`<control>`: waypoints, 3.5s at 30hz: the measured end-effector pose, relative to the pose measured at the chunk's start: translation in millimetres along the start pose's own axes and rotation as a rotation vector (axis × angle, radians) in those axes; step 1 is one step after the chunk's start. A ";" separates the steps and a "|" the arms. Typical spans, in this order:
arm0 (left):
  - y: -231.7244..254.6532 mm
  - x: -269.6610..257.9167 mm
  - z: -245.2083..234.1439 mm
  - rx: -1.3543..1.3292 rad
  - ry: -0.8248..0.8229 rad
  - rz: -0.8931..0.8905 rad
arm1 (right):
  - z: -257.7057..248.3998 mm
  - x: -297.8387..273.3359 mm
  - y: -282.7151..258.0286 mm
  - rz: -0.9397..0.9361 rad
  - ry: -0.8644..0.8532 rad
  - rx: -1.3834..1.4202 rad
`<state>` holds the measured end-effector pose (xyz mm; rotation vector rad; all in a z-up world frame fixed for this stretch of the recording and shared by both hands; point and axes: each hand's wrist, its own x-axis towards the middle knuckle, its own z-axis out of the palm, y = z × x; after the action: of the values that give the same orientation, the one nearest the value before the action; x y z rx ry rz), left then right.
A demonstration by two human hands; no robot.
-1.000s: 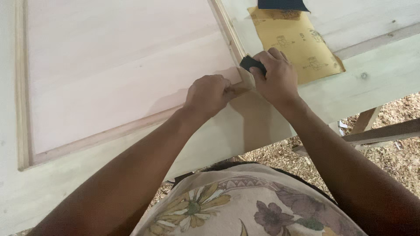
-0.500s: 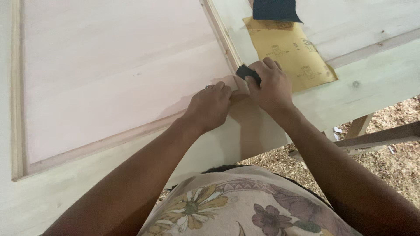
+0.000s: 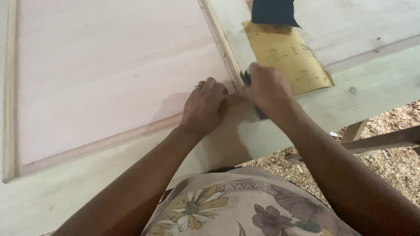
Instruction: The person sands the inner edges and recessed panels of a wooden door using a small piece of sandpaper by hand.
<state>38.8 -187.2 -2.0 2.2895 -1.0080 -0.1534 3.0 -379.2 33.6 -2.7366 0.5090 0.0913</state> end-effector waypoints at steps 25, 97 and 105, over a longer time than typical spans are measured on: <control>-42.7 2.2 20.1 0.318 -0.080 -0.182 | 39.0 87.8 -32.2 -0.121 0.035 -0.307; -35.4 3.6 10.0 0.291 -0.086 -0.195 | 37.3 113.3 -51.8 -0.146 -0.064 -0.188; -24.8 6.9 1.0 0.292 -0.166 -0.274 | 53.5 79.3 -37.7 -0.179 -0.051 -0.479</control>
<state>58.8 -179.8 -16.4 2.7153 -0.8355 -0.3334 90.6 -354.1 -14.0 -3.2212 0.2471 0.2677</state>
